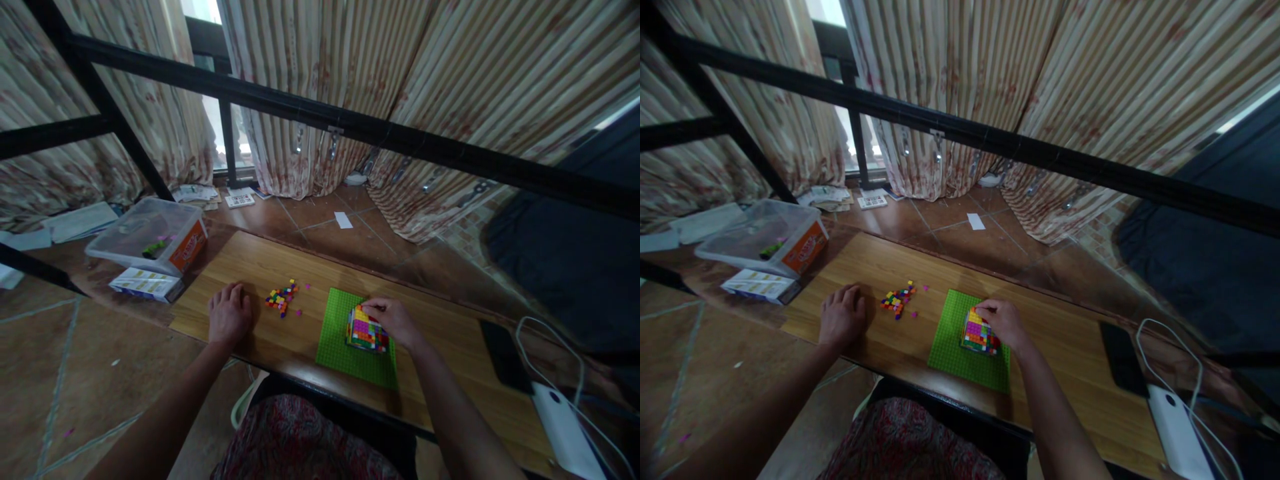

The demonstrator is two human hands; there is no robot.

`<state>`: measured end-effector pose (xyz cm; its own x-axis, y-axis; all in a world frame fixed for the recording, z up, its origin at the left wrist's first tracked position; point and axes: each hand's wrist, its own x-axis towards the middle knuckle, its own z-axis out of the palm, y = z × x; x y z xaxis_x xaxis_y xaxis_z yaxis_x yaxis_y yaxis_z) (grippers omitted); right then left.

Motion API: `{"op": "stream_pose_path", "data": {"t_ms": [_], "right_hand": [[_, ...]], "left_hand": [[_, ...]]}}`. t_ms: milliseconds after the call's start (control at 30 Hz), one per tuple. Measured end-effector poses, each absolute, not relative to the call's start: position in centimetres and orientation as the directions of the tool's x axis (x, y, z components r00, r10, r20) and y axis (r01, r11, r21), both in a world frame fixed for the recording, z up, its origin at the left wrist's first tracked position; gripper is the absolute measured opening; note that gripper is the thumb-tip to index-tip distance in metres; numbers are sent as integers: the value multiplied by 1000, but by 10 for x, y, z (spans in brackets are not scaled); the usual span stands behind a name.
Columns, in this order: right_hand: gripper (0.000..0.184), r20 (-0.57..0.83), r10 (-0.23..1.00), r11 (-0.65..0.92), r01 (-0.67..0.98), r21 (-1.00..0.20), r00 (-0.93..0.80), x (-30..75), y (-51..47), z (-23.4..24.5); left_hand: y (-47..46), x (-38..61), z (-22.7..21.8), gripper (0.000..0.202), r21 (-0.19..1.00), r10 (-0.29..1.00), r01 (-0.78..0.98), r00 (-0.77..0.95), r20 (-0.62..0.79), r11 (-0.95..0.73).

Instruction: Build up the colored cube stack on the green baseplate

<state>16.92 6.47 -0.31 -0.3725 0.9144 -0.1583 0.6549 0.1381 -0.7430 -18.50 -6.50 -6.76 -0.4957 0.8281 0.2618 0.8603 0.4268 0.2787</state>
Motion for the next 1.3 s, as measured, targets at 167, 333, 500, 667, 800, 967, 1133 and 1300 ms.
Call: {"op": "stream_pose_path", "data": {"t_ms": [167, 333, 500, 667, 800, 967, 1133, 1300], "right_hand": [[29, -117, 897, 230, 676, -700, -427, 169, 65, 0], [30, -79, 894, 270, 672, -690, -441, 169, 63, -1], [31, -47, 917, 243, 649, -721, -395, 170, 54, -2], [28, 239, 932, 360, 633, -686, -271, 144, 22, 12], [22, 214, 839, 496, 542, -678, -500, 94, -8, 11], [13, 126, 851, 481, 660, -577, -510, 39, -17, -25], [10, 99, 886, 436, 741, -510, -453, 18, -11, -51], [15, 111, 869, 444, 662, -605, -482, 18, -21, -43]], "left_hand": [[-66, -186, -68, 41, 264, 831, 865, -491, 262, 427], [-66, -186, -69, 41, 264, 835, 871, -479, 271, 414], [-66, -185, -67, 40, 284, 830, 861, -493, 260, 423], [-67, -183, -65, 39, 292, 835, 860, -491, 249, 419], [-67, -183, -66, 39, 299, 830, 857, -496, 256, 420], [-68, -183, -66, 39, 313, 829, 853, -499, 252, 418], [-68, -183, -64, 38, 307, 832, 857, -494, 253, 415], [-68, -185, -65, 38, 289, 830, 863, -489, 268, 414]]}}
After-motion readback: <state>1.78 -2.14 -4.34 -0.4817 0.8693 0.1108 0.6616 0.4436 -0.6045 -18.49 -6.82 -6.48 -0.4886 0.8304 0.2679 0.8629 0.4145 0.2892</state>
